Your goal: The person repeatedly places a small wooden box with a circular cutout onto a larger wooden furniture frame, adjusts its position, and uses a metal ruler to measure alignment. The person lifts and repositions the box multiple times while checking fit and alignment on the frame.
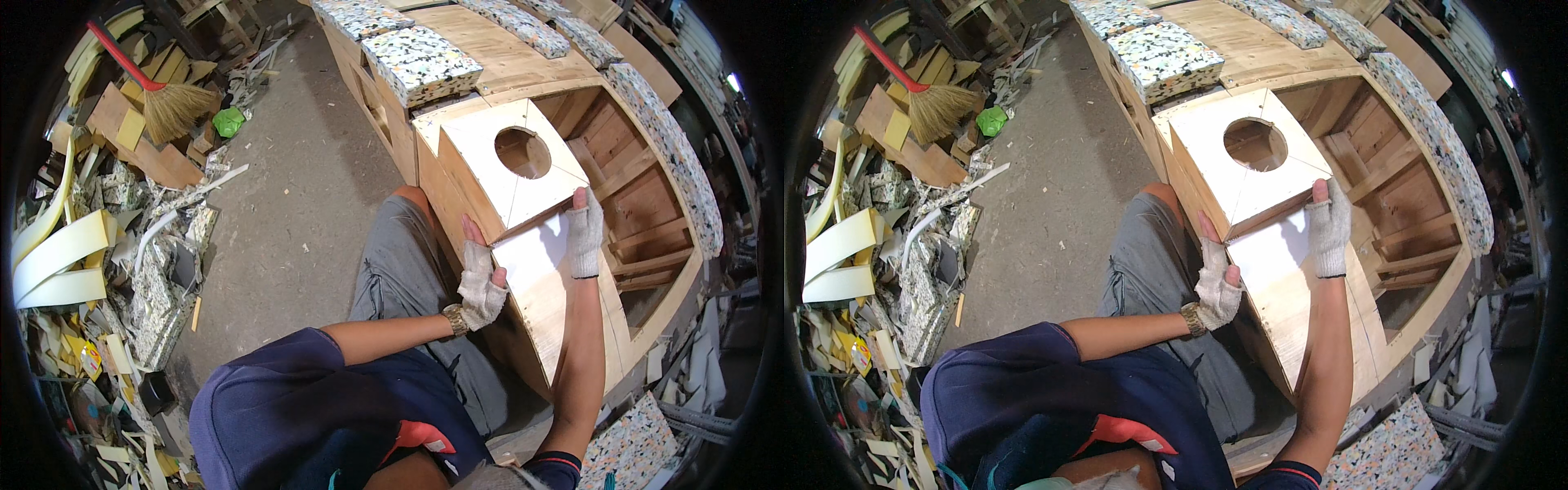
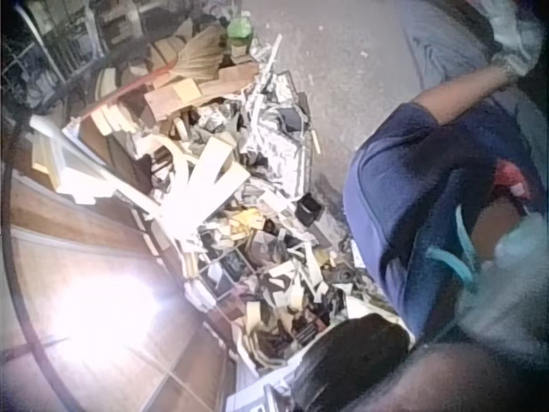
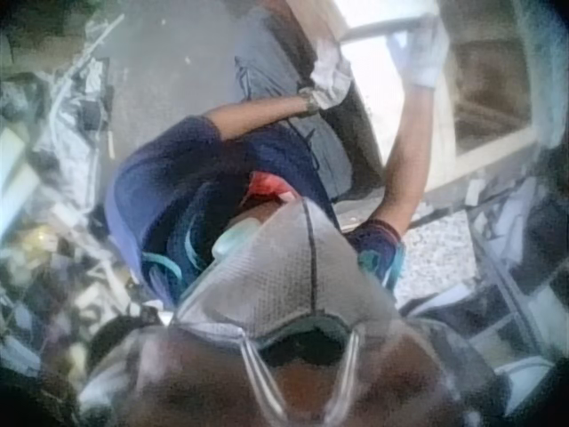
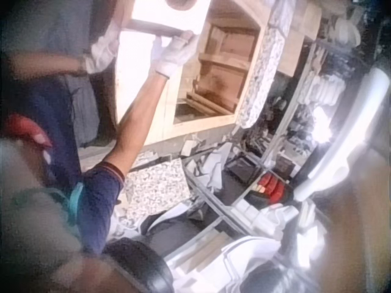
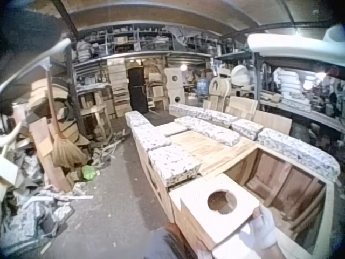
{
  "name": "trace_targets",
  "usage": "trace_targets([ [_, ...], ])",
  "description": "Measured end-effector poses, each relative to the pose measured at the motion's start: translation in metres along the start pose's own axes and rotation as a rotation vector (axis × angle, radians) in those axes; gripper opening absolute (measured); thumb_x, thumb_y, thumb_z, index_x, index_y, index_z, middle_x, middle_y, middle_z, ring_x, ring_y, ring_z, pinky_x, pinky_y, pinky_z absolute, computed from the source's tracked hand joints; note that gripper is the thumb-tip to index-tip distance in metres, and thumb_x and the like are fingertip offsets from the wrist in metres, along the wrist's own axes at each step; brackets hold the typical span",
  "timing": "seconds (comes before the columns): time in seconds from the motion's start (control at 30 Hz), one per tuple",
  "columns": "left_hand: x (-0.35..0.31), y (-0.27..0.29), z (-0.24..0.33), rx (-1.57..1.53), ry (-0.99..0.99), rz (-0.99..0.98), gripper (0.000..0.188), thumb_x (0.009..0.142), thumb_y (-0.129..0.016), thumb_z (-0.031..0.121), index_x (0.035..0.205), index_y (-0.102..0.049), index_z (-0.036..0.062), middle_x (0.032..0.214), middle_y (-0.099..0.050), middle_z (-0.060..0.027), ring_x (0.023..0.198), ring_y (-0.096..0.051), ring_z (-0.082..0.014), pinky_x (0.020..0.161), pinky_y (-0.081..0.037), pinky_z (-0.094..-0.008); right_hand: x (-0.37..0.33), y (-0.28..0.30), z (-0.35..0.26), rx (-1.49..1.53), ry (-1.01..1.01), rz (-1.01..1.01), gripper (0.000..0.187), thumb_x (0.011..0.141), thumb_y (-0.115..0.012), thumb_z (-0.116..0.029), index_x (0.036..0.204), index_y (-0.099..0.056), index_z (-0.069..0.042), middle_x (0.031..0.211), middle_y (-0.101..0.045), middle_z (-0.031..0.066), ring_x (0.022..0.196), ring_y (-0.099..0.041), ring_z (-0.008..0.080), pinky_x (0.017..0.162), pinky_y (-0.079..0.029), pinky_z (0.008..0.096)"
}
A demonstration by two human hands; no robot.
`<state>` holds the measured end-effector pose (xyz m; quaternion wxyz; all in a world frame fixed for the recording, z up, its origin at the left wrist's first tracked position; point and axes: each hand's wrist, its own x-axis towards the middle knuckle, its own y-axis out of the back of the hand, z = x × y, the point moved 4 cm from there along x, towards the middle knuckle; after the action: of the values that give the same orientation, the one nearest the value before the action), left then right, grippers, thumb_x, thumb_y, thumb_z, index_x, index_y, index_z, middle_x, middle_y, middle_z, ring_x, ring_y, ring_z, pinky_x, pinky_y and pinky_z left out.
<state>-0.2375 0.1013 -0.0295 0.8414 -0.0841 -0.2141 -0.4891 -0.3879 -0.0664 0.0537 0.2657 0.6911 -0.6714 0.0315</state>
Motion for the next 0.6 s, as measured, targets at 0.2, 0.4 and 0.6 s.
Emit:
trace_targets([
  [0.2,0.002,0.004,0.005,-0.024,-0.029,-0.031,0.098,0.109,-0.046,0.054,0.169,-0.001,-0.0104,0.179,0.006,-0.0304,0.167,-0.001,-0.0432,0.134,-0.01,-0.0441,-0.003,0.002,-0.007,0.016,-0.051,-0.005,0.052,0.111,-0.06,-0.05,0.095,-0.06,-0.001,0.085,-0.053,0.0005,0.081,-0.045,0.0119,0.07,-0.043,0.0294],
  [0.4,-0.006,0.022,-0.016,0.024,-0.05,-0.046,0.092,0.112,-0.042,0.048,0.168,-0.001,-0.0116,0.178,-0.002,-0.0315,0.167,-0.007,-0.0428,0.134,-0.007,-0.0467,-0.001,-0.007,-0.005,0.09,-0.064,-0.041,0.051,0.111,-0.06,-0.052,0.095,-0.062,-0.003,0.084,-0.052,-0.0021,0.079,-0.043,0.0099,0.066,-0.039,0.028],
  [0.6,0.146,0.071,0.114,0.039,-0.562,0.157,0.067,0.107,-0.059,0.044,0.149,-0.052,-0.0089,0.151,-0.056,-0.0291,0.136,-0.057,-0.0432,0.116,-0.044,-0.0496,-0.009,-0.012,0.0,0.387,-0.319,-0.018,0.045,0.111,-0.061,-0.048,0.109,-0.066,-0.004,0.083,-0.055,-0.0022,0.077,-0.047,0.01,0.068,-0.045,0.0282],
])
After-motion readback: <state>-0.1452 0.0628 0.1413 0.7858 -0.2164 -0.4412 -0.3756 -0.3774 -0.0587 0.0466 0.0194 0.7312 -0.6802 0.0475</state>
